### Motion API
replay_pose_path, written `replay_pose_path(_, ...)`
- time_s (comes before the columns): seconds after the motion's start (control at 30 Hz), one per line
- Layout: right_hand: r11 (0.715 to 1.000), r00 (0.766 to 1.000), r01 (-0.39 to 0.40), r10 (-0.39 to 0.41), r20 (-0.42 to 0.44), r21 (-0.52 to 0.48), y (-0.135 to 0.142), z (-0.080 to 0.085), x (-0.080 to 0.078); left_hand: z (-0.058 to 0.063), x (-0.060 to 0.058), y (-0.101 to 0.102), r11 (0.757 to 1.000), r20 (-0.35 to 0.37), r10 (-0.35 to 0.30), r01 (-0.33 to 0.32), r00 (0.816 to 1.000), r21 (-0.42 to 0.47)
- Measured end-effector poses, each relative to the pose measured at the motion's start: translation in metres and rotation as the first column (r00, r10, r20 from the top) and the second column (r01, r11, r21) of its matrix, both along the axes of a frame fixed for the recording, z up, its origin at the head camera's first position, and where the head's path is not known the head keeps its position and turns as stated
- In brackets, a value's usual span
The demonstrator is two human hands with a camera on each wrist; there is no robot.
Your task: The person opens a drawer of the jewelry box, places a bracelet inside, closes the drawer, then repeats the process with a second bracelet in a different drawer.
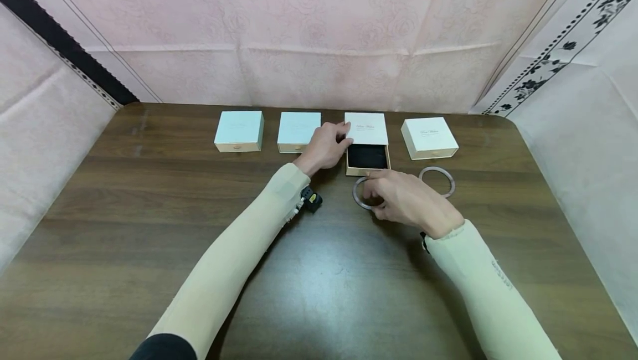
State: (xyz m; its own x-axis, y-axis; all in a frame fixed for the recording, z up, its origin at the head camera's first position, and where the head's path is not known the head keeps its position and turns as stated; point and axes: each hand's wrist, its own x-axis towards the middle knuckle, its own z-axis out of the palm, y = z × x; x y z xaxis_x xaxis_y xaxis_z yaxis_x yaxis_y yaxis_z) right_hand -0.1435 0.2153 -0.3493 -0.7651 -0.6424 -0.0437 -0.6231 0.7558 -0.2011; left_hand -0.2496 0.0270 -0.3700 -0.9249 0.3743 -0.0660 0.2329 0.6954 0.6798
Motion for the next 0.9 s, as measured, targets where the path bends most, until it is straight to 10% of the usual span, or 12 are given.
replay_pose_path(0.9,1.000,1.000,-0.007,0.007,-0.021,0.005,-0.002,-0.011,0.005,0.000,0.001,0.000,1.000,-0.004,0.002,-0.002,1.000,0.002)
